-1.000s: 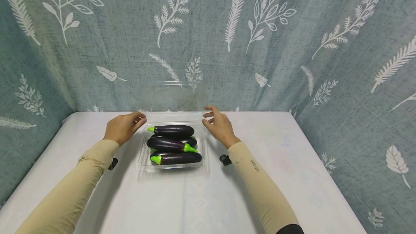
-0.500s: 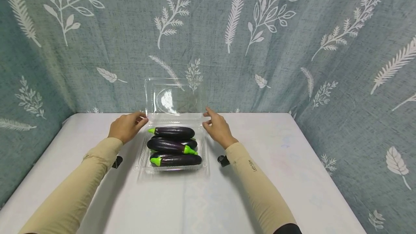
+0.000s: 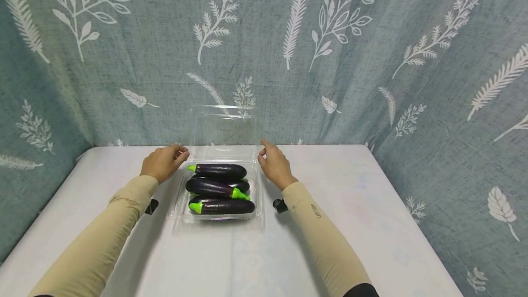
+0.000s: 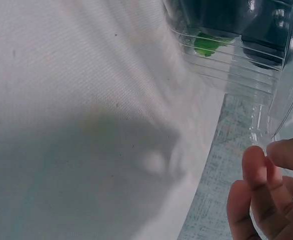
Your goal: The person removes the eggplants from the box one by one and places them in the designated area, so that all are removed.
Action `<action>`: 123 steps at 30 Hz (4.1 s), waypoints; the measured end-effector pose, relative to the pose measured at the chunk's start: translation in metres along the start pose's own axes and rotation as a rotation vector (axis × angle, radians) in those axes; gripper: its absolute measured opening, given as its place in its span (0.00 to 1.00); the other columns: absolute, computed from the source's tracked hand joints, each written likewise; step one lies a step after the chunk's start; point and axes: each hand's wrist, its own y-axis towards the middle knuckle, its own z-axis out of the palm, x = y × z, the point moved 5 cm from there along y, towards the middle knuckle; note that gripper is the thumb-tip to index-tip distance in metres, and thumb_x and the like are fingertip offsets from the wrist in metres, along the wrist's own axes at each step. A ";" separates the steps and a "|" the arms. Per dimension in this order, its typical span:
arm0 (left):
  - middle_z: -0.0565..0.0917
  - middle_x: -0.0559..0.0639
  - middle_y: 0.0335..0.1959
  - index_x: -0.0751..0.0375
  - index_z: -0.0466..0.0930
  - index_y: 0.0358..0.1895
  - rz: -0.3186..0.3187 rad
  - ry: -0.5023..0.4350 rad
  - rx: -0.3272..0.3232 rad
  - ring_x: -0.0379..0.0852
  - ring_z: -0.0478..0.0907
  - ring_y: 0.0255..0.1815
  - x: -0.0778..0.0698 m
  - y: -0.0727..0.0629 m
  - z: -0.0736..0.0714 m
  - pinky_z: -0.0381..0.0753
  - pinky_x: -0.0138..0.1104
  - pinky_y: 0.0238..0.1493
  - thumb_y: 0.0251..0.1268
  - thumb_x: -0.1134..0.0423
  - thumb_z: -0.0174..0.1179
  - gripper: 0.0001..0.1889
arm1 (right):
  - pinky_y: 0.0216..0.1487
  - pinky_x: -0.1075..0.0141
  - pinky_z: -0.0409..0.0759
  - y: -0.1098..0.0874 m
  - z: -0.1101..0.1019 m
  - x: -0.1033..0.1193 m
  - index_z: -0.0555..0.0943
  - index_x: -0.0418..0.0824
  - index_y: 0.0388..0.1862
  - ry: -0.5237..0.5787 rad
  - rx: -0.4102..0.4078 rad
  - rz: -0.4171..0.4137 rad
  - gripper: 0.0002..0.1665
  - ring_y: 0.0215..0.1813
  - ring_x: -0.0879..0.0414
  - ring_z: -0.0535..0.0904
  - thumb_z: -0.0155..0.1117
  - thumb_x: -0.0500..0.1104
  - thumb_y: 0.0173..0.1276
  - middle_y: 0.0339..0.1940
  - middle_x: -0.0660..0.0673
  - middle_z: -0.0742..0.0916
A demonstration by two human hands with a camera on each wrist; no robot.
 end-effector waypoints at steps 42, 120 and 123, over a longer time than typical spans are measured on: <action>0.82 0.59 0.62 0.58 0.78 0.66 0.025 -0.078 -0.020 0.61 0.82 0.55 -0.011 -0.073 -0.024 0.77 0.59 0.50 0.77 0.39 0.48 0.30 | 0.60 0.49 0.77 -0.016 -0.028 -0.017 0.70 0.39 0.74 0.058 -0.055 -0.083 0.30 0.57 0.47 0.83 0.60 0.43 0.75 0.63 0.40 0.81; 0.63 0.69 0.76 0.76 0.62 0.74 0.100 0.000 0.053 0.75 0.70 0.65 -0.044 -0.144 0.009 0.71 0.62 0.61 0.68 0.29 0.55 0.51 | 0.72 0.61 0.66 -0.018 0.017 0.085 0.66 0.43 0.78 -0.118 0.330 -0.456 0.38 0.70 0.51 0.73 0.67 0.47 0.73 0.69 0.44 0.79; 0.63 0.70 0.75 0.76 0.62 0.73 0.104 0.009 0.054 0.75 0.70 0.65 -0.045 -0.144 0.006 0.71 0.62 0.61 0.68 0.30 0.55 0.51 | 0.74 0.60 0.64 -0.017 0.019 0.088 0.67 0.43 0.77 -0.145 0.338 -0.468 0.38 0.72 0.51 0.71 0.67 0.48 0.73 0.70 0.44 0.78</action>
